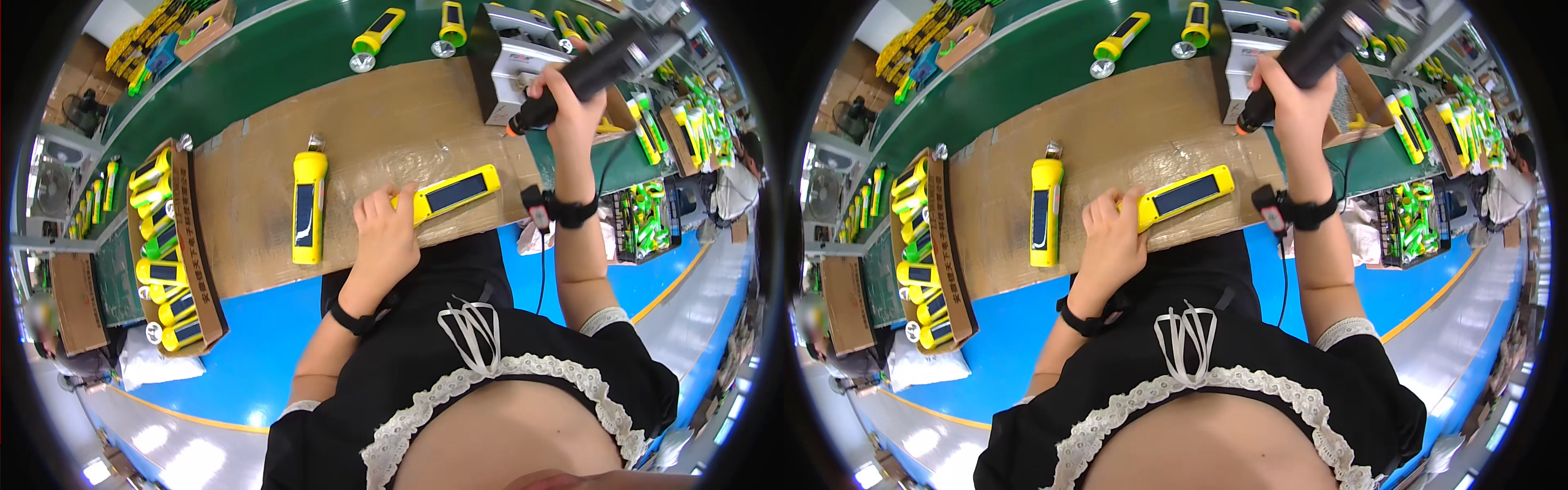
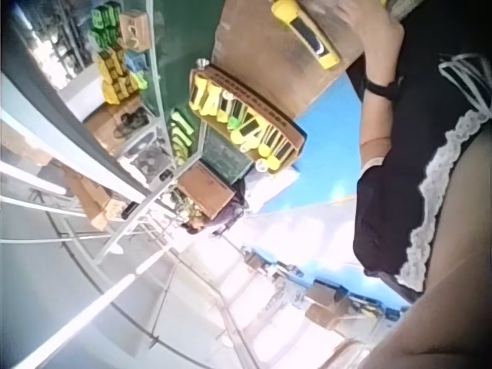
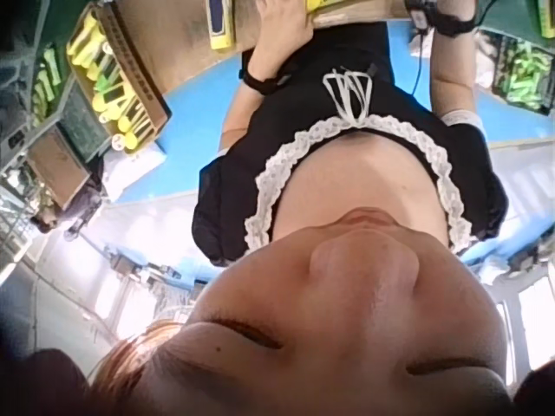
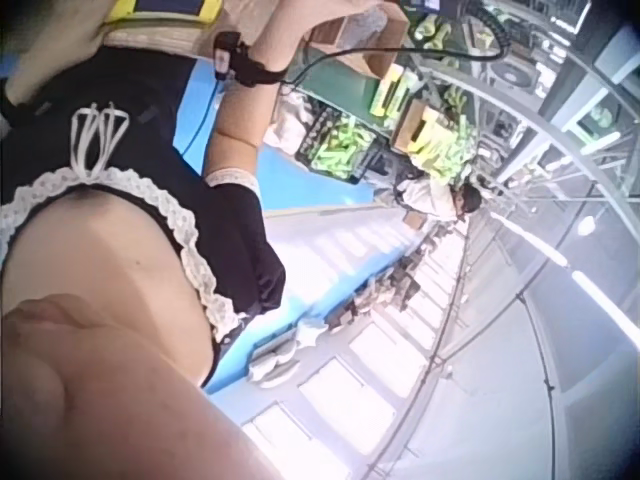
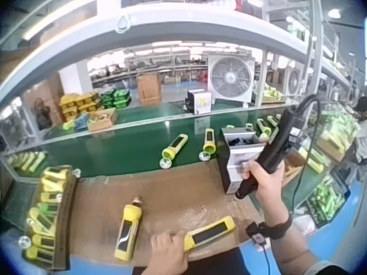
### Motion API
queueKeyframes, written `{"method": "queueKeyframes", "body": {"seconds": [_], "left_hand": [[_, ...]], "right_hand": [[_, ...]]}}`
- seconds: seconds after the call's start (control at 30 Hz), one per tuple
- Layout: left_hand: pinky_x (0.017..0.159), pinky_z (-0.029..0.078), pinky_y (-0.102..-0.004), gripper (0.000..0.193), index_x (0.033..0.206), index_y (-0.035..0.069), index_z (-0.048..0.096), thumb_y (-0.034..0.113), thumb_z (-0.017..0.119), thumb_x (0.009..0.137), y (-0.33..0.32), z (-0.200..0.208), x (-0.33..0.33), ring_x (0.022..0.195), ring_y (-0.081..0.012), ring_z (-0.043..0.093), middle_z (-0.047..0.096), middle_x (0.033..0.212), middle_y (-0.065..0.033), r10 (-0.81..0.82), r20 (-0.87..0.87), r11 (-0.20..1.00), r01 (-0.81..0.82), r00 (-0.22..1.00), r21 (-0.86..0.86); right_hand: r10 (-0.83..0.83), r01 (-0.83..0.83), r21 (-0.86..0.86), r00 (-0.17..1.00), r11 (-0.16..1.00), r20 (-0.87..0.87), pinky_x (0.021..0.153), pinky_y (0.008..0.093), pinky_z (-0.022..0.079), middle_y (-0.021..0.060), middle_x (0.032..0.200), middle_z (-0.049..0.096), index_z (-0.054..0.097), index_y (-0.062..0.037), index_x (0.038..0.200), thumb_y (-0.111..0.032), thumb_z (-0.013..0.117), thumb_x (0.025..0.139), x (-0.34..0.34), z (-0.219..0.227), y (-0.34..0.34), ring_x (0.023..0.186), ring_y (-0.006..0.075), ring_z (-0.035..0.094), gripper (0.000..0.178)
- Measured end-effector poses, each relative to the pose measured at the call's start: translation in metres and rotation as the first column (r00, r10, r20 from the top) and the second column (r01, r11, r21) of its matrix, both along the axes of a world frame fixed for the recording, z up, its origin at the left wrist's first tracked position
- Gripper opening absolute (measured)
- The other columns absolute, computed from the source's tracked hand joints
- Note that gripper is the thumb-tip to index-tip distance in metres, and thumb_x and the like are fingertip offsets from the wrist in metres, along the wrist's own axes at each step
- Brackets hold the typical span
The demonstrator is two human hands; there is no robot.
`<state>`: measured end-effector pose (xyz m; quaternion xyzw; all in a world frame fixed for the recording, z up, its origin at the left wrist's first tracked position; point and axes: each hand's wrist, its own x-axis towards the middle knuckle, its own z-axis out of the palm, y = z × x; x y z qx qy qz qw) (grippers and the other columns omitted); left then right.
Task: Assembling solar-powered flashlights by using an electric screwdriver to attach components and housing.
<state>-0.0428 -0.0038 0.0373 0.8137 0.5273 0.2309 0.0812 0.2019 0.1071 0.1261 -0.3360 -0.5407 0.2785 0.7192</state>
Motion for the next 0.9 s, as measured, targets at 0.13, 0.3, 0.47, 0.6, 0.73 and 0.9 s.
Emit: {"method": "queueKeyframes", "body": {"seconds": [0.13,0.3,0.47,0.6,0.73,0.9], "left_hand": [[0.088,0.033,-0.045,0.058,0.121,0.005,0.047,0.013,0.071,0.069,-0.002,0.0,0.004,0.099,-0.0366,0.044,0.045,0.107,-0.0195,0.024,0.021,0.998,-0.025,0.999,0.06],[0.087,0.034,-0.0442,0.057,0.117,0.006,0.051,0.021,0.075,0.067,-0.001,-0.008,0.007,0.098,-0.0351,0.044,0.045,0.105,-0.018,0.084,0.064,0.992,-0.09,0.994,0.092],[0.084,0.036,-0.043,0.055,0.115,0.007,0.052,0.023,0.074,0.068,-0.001,-0.012,0.007,0.095,-0.0338,0.045,0.045,0.103,-0.0167,0.102,0.081,0.987,-0.111,0.992,0.115],[0.083,0.036,-0.0427,0.055,0.115,0.008,0.051,0.023,0.074,0.067,-0.001,-0.013,0.009,0.095,-0.0334,0.045,0.045,0.103,-0.0161,0.11,0.094,0.983,-0.122,0.989,0.138],[0.084,0.036,-0.0432,0.057,0.114,0.007,0.05,0.022,0.075,0.065,-0.003,-0.015,0.007,0.096,-0.0334,0.046,0.046,0.105,-0.0164,0.09,0.112,0.983,-0.106,0.99,0.153],[0.087,0.036,-0.0446,0.06,0.113,0.004,0.05,0.02,0.077,0.062,-0.004,-0.017,0.008,0.099,-0.0338,0.047,0.046,0.108,-0.0176,0.077,0.132,0.975,-0.102,0.988,0.195]], "right_hand": [[0.287,-0.268,0.149,0.949,0.952,-0.13,0.058,0.0313,0.049,0.0101,0.069,0.055,0.03,0.0046,0.126,0.005,0.054,0.08,-0.043,0.0,-0.043,0.056,0.0174,0.056,0.052],[0.378,-0.378,0.02,0.926,0.925,-0.002,0.059,0.0348,0.047,0.0102,0.074,0.051,0.027,-0.0004,0.131,0.001,0.052,0.082,-0.076,0.004,-0.062,0.058,0.0174,0.053,0.055],[0.39,-0.388,-0.064,0.92,0.919,0.027,0.06,0.0345,0.047,0.0104,0.074,0.051,0.029,-0.0016,0.13,0.005,0.052,0.08,-0.094,-0.002,-0.061,0.059,0.0173,0.054,0.055],[0.383,-0.38,-0.078,0.923,0.922,0.036,0.06,0.0341,0.047,0.0095,0.073,0.052,0.029,-0.0021,0.129,0.006,0.053,0.08,-0.099,-0.005,-0.061,0.059,0.0171,0.054,0.055],[0.369,-0.365,-0.089,0.929,0.927,0.031,0.059,0.0332,0.047,0.0091,0.072,0.052,0.03,-0.0007,0.129,0.007,0.052,0.079,-0.104,-0.006,-0.061,0.058,0.0168,0.054,0.055],[0.34,-0.329,-0.141,0.938,0.934,0.06,0.058,0.0322,0.047,0.0086,0.07,0.054,0.032,0.0021,0.127,0.008,0.051,0.077,-0.108,-0.003,-0.062,0.058,0.0159,0.054,0.053]]}}
